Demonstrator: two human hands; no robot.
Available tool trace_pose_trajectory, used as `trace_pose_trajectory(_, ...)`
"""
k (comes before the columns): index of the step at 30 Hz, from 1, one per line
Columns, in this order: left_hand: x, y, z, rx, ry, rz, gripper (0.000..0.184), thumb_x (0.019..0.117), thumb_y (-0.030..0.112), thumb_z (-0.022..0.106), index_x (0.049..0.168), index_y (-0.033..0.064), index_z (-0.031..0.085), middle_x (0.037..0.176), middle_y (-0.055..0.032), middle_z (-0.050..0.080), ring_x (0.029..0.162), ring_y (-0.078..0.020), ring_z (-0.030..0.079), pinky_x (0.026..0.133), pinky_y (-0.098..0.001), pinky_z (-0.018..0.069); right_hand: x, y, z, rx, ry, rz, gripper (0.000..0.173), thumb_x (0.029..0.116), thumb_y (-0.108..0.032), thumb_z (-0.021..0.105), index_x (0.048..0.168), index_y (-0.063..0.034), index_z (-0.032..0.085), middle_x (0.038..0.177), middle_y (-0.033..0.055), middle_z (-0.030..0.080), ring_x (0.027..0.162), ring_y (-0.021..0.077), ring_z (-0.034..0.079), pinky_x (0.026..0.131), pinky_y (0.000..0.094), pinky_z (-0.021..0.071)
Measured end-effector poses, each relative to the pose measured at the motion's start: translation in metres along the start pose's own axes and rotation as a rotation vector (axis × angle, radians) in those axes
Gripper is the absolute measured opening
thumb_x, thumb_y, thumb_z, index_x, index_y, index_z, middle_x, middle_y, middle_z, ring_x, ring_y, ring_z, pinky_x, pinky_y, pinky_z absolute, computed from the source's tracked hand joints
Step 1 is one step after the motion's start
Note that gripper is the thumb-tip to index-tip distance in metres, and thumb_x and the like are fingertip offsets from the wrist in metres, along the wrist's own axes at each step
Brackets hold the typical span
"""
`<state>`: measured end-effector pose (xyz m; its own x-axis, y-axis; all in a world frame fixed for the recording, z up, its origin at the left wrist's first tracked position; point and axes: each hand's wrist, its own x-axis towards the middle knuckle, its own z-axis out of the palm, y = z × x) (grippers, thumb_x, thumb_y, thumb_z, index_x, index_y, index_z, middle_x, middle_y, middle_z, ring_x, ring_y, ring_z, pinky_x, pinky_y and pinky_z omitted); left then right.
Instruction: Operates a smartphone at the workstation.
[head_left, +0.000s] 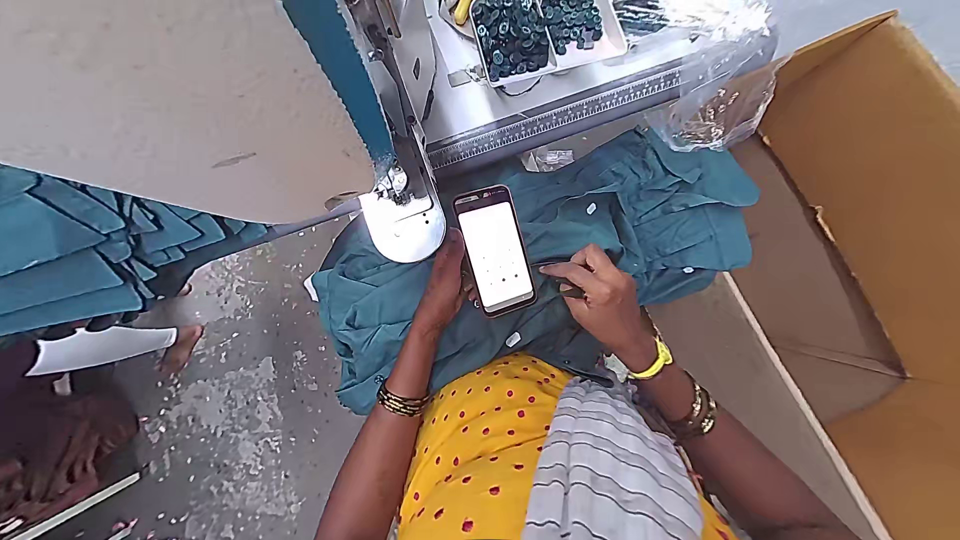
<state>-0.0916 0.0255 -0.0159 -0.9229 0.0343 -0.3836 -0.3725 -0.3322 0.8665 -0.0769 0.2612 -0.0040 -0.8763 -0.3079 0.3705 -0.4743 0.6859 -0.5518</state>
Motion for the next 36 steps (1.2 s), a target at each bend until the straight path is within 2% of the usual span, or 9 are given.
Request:
trace_pose_trajectory(4, 0.0, 0.001, 0.0, 0.005, -0.002, -0.005, 0.044, 0.1114, 0.043, 0.023, 0.101, 0.0165, 0.057, 0.06, 0.0042, 0.056, 0.041, -0.0009, 0.045, 0.039, -0.015, 0.0408, 0.004, 0.002, -0.001, 0.028, 0.074, 0.031, 0.025, 0.0906, -0.008, 0.061, 0.105, -0.0129, 0.081, 0.084, 0.0094, 0.059, 0.066, 0.0171, 0.057, 0.056, 0.0309, 0.0467)
trace_pose_trajectory(9, 0.0, 0.002, 0.002, 0.006, 0.013, -0.009, 0.045, 0.1117, 0.042, 0.022, 0.098, 0.0155, 0.056, 0.058, 0.0041, 0.055, 0.039, -0.0011, 0.044, 0.039, -0.0151, 0.0403, 0.007, -0.006, 0.005, 0.087, 0.068, 0.035, 0.025, 0.0897, -0.007, 0.062, 0.104, -0.0126, 0.081, 0.086, 0.0088, 0.061, 0.068, 0.0151, 0.058, 0.058, 0.0286, 0.0488)
trace_pose_trajectory(13, 0.001, 0.001, 0.0, 0.029, 0.001, -0.022, 0.048, 0.1116, 0.043, 0.021, 0.103, 0.0149, 0.059, 0.063, 0.0041, 0.061, 0.042, -0.0002, 0.047, 0.04, -0.0143, 0.0418, 0.008, -0.012, 0.012, 0.127, 0.061, 0.036, 0.023, 0.0897, -0.007, 0.062, 0.102, -0.0123, 0.081, 0.085, 0.0082, 0.061, 0.067, 0.0144, 0.058, 0.058, 0.028, 0.0486)
trace_pose_trajectory(22, 0.001, 0.0, -0.001, 0.006, -0.016, -0.009, 0.05, 0.1112, 0.044, 0.02, 0.105, 0.0145, 0.06, 0.064, 0.0037, 0.061, 0.042, -0.0001, 0.048, 0.04, -0.0141, 0.0421, 0.011, -0.017, 0.019, 0.163, 0.057, 0.023, 0.022, 0.0907, -0.009, 0.063, 0.103, -0.0126, 0.081, 0.086, 0.008, 0.061, 0.068, 0.0135, 0.058, 0.058, 0.0271, 0.0492)
trace_pose_trajectory(25, 0.001, -0.001, -0.002, 0.007, -0.022, -0.005, 0.048, 0.1111, 0.045, 0.021, 0.109, 0.0154, 0.06, 0.068, 0.0028, 0.064, 0.044, -0.0008, 0.05, 0.041, -0.0145, 0.0435, 0.014, -0.02, 0.021, 0.134, 0.047, -0.003, 0.023, 0.0902, -0.01, 0.066, 0.108, -0.0139, 0.081, 0.087, 0.0084, 0.062, 0.067, 0.0151, 0.059, 0.057, 0.0292, 0.0497)
trace_pose_trajectory(28, -0.001, 0.002, 0.001, 0.013, -0.004, -0.028, 0.047, 0.1109, 0.045, 0.022, 0.107, 0.0161, 0.059, 0.066, 0.0036, 0.063, 0.044, -0.0003, 0.049, 0.041, -0.014, 0.0425, 0.021, -0.023, 0.023, 0.071, 0.042, -0.032, 0.028, 0.0892, -0.008, 0.067, 0.113, -0.0135, 0.08, 0.086, 0.0093, 0.061, 0.065, 0.0173, 0.06, 0.054, 0.0305, 0.0493)
trace_pose_trajectory(33, -0.002, 0.003, 0.0, -0.011, -0.006, -0.02, 0.047, 0.1115, 0.042, 0.022, 0.103, 0.0145, 0.058, 0.061, 0.0045, 0.059, 0.041, 0.0007, 0.046, 0.04, -0.0135, 0.0413, 0.031, -0.021, 0.024, -0.016, 0.069, 0.071, 0.032, 0.0896, -0.009, 0.069, 0.12, -0.0133, 0.077, 0.087, 0.0104, 0.061, 0.066, 0.0206, 0.061, 0.053, 0.0348, 0.05)
trace_pose_trajectory(36, -0.002, 0.001, -0.001, -0.006, -0.014, -0.014, 0.047, 0.1113, 0.043, 0.022, 0.104, 0.0145, 0.059, 0.062, 0.0039, 0.06, 0.041, 0.0004, 0.047, 0.04, -0.0136, 0.0417, 0.032, -0.016, 0.022, -0.033, 0.071, 0.066, 0.033, 0.0899, -0.009, 0.069, 0.121, -0.0149, 0.077, 0.088, 0.0106, 0.061, 0.065, 0.0205, 0.061, 0.053, 0.0348, 0.0496)
